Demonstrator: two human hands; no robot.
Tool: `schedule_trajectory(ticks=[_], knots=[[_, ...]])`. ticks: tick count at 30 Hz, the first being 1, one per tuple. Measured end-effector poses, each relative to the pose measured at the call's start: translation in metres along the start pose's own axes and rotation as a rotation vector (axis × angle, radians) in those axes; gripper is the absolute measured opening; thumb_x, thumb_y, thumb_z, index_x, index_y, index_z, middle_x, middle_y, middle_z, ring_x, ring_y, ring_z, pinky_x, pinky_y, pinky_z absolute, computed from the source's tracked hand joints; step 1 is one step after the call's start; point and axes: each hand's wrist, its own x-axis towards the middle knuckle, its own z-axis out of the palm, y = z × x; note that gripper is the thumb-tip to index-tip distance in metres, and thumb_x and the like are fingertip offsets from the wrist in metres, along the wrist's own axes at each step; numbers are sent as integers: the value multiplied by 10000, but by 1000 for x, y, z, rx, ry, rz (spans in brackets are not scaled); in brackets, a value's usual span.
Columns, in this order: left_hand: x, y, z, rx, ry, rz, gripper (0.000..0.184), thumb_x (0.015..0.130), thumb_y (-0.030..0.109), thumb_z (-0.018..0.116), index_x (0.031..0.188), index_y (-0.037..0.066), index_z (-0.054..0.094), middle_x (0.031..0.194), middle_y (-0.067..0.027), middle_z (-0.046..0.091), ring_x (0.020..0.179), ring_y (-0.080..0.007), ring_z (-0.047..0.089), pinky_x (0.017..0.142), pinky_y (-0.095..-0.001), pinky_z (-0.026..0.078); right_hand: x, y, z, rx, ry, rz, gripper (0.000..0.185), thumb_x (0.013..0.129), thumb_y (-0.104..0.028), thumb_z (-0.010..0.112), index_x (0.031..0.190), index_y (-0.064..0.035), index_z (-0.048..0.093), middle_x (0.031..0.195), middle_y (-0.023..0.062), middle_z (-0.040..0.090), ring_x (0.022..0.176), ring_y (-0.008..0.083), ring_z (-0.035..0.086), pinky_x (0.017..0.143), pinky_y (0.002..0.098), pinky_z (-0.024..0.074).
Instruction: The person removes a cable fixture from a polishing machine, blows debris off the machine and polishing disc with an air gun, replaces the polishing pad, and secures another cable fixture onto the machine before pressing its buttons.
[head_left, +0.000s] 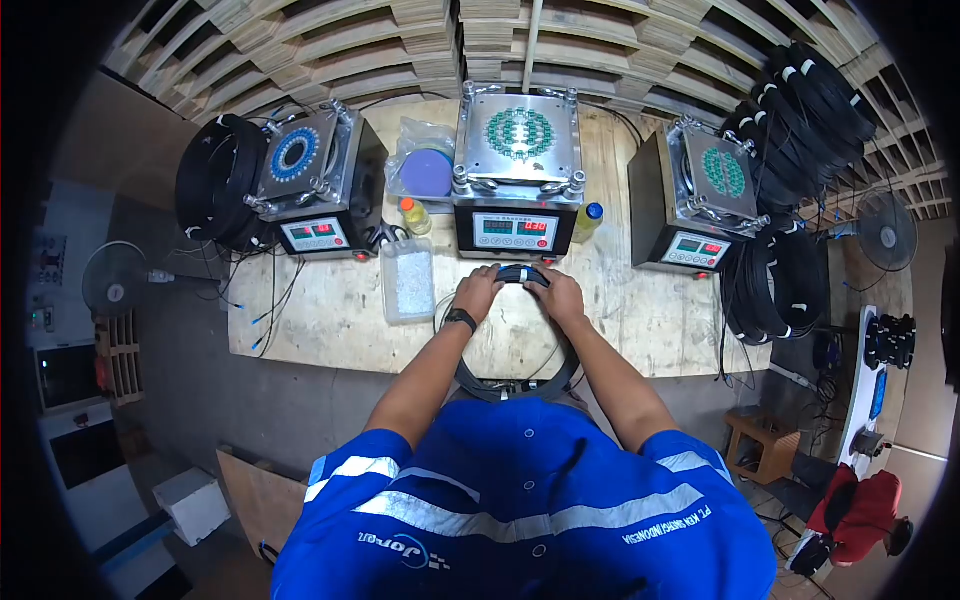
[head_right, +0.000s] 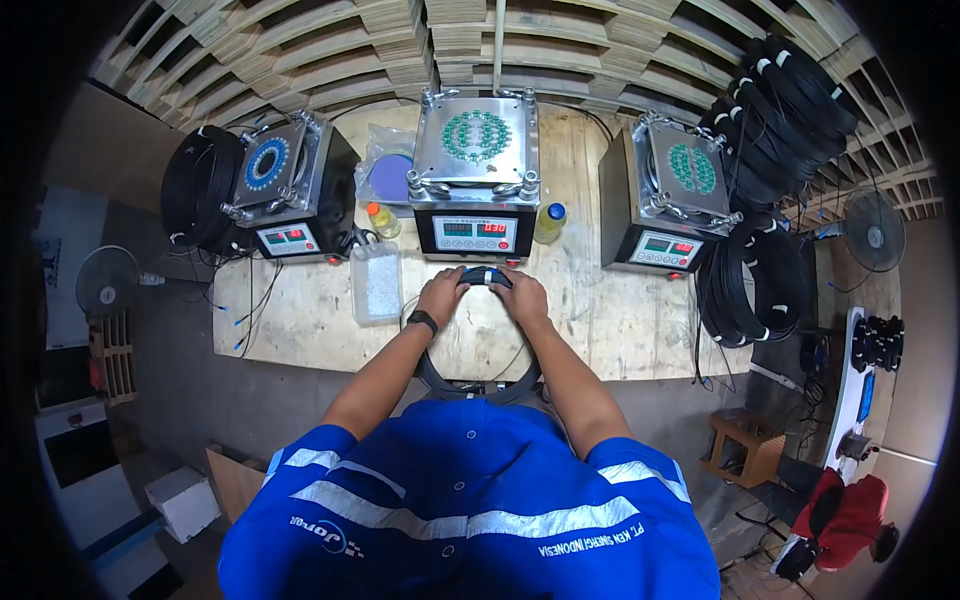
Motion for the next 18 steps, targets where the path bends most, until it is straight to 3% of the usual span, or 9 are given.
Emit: schedule_trajectory(ticks=[5,7,9,11,16,18], knots=[[5,2,2,12,14,-25,404,894,247,640,1243,51,593,1091,-142,653,1039,-314,607,887,-436,487,2,2,5,5,67,-32,463,800,-374,758,1193,-139,690,1055,158,708,894,344,691,789,407,551],[9,8,-4,2,22,-54,404,894,252,640,1240,49,594,1093,-145,651,1044,-314,606,887,-440,486,5,-2,4,37,40,7,437,818,-354,734,1192,-136,681,1109,137,695,944,347,672,826,417,539],[15,11,-10,-61,-63,-149,427,869,231,675,1223,4,601,1129,-181,650,1071,-355,598,918,-438,483,7,-5,2,12,19,21,440,821,-355,731,1193,-128,675,1113,140,694,948,346,672,824,419,540],[19,-8,14,-14,-18,-101,456,868,309,657,1237,48,597,1142,-154,642,1065,-322,607,904,-465,480,9,-4,3,-17,-3,38,443,824,-356,728,1194,-121,670,1117,143,692,951,345,671,823,422,541],[25,-13,19,-66,-65,-240,481,873,457,594,1208,120,663,1322,-119,559,1290,-370,402,1064,-525,292,8,-2,8,14,18,53,447,832,-339,724,1200,-95,657,1119,173,685,970,352,666,832,425,537],[28,-17,24,-90,-37,-274,439,873,461,595,1164,147,693,1298,-95,581,1264,-359,428,1056,-510,304,8,-2,9,19,49,11,439,839,-317,719,1205,-86,646,1112,185,680,979,359,659,840,431,532]])
